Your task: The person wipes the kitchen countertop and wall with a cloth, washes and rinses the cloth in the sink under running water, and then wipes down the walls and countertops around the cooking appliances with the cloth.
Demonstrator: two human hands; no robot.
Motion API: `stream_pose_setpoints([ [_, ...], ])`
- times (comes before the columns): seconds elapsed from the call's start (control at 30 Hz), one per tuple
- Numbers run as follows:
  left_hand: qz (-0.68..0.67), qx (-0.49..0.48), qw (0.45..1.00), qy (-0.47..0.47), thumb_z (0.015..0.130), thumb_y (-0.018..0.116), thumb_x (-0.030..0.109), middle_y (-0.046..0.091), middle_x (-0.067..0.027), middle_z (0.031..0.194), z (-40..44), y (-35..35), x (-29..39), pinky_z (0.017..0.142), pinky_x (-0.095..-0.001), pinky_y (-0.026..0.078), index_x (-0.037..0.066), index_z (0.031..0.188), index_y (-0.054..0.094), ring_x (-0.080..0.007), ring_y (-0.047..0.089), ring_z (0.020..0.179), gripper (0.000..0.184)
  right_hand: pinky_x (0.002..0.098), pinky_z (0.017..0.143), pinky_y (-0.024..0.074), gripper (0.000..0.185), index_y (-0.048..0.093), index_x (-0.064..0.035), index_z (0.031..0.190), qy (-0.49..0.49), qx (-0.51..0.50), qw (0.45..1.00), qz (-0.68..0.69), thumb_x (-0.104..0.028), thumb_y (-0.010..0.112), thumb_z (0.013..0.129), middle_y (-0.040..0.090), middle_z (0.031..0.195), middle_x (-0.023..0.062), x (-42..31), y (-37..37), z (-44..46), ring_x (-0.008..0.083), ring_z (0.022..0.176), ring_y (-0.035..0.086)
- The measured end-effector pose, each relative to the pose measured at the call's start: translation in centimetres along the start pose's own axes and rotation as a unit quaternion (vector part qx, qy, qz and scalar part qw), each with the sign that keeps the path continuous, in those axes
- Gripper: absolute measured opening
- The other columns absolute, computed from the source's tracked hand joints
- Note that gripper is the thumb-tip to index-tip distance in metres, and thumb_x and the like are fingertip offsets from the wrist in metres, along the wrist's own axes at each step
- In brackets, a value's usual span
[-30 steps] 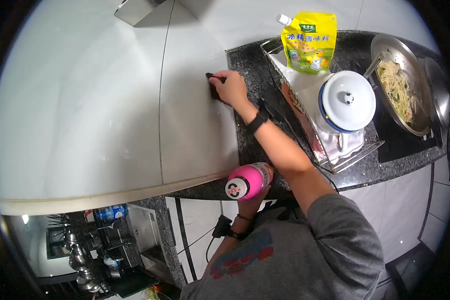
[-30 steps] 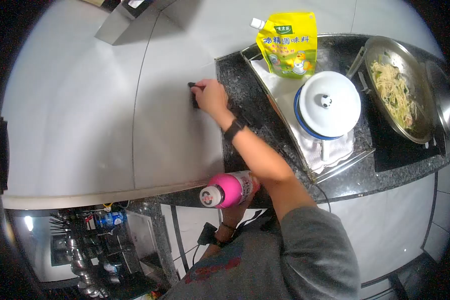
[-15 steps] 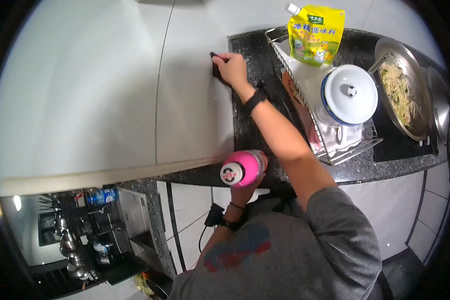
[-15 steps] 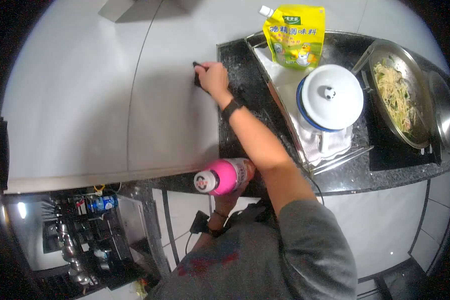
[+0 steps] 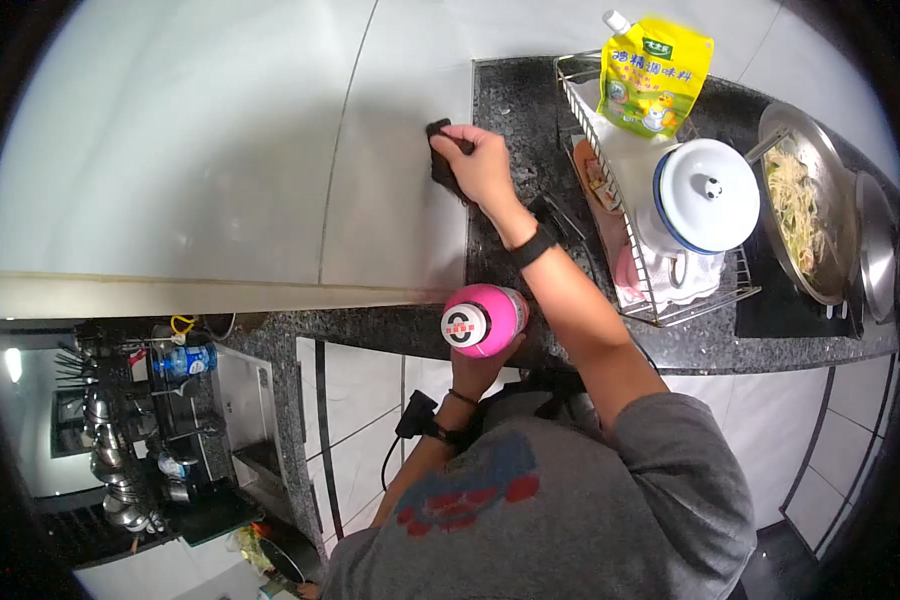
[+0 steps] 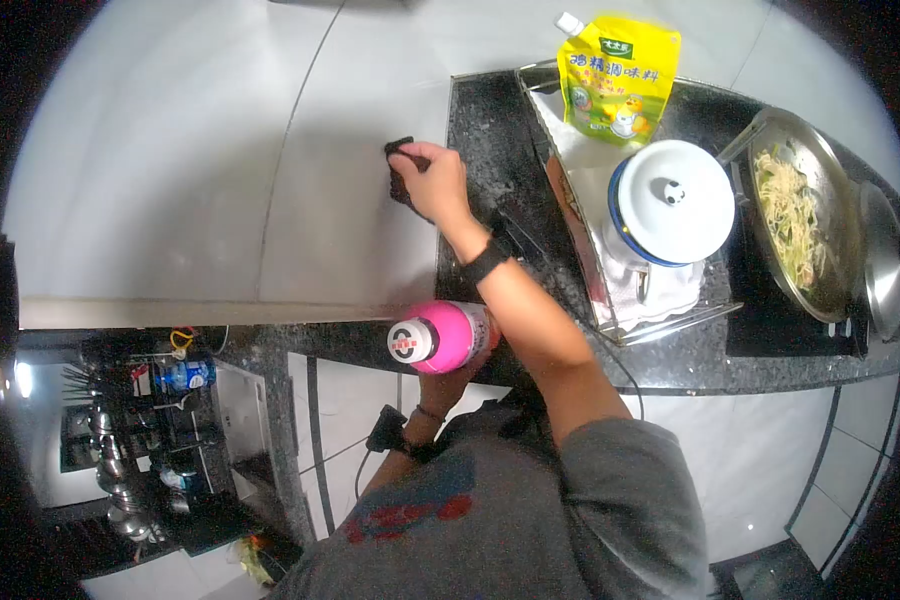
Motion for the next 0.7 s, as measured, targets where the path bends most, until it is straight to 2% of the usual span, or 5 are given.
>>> stream_pose_setpoints([
  [0.23,-0.073,-0.046,0.993,-0.080,0.068,0.076,0.028,0.061,-0.0086,0.102,-0.3,0.4,-0.9,0.086,-0.0356,0.043,0.005,0.104,0.058,-0.0235,0.057,0.095,0.047,0.0240,0.063,0.0463,0.021,0.066,0.0014,0.089,-0.052,0.051,0.995,-0.064,-0.015,0.067,0.076,0.066,0.072,0.0058,0.1,-0.3,-0.5,0.0099,0.065,0.058],
  [0.37,-0.130,0.016,0.989,-0.069,0.069,0.075,0.028,0.059,-0.0082,0.108,-0.1,-0.4,0.0,0.091,-0.0366,0.039,0.005,0.110,0.055,-0.0243,0.055,0.102,0.051,0.0306,0.067,0.0478,0.022,0.066,-0.0001,0.087,0.106,-0.005,0.994,0.021,-0.018,0.066,0.075,0.066,0.079,0.0139,0.9,0.4,0.6,0.0192,0.071,0.063],
  [0.43,0.161,-0.001,0.978,0.134,0.069,0.074,0.030,0.058,-0.0085,0.109,-0.5,0.2,1.1,0.093,-0.0376,0.038,0.006,0.112,0.053,-0.0247,0.053,0.103,0.053,0.0296,0.068,0.0475,0.020,0.066,-0.0005,0.087,-0.026,-0.047,0.997,0.056,-0.017,0.065,0.075,0.066,0.079,0.0142,-4.2,1.2,-1.1,0.0212,0.073,0.063],
  [0.67,0.001,0.007,1.000,0.004,0.065,0.078,0.030,0.055,-0.0108,0.111,-0.3,0.1,-0.7,0.091,-0.0353,0.040,0.001,0.118,0.042,-0.0229,0.053,0.103,0.070,0.0293,0.071,0.0469,0.021,0.064,-0.0002,0.089,-0.171,-0.005,0.981,0.091,-0.017,0.066,0.076,0.064,0.086,0.0134,-15.2,2.6,2.6,0.0222,0.078,0.062],
  [0.7,-0.006,0.015,1.000,0.001,0.065,0.078,0.030,0.055,-0.0111,0.111,-0.4,-0.2,-0.2,0.091,-0.0357,0.040,0.001,0.118,0.041,-0.0231,0.053,0.103,0.071,0.0204,0.058,0.0433,0.023,0.063,0.0023,0.091,-0.249,0.057,0.964,0.071,-0.017,0.065,0.080,0.062,0.071,0.0017,-15.2,2.6,4.9,0.0061,0.063,0.053],
])
Point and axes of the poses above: each hand's wrist, its own z-axis towards the middle knuckle, its own y-axis out of the palm, x = y × z, the point moved 7 cm from there along z, towards the middle knuckle
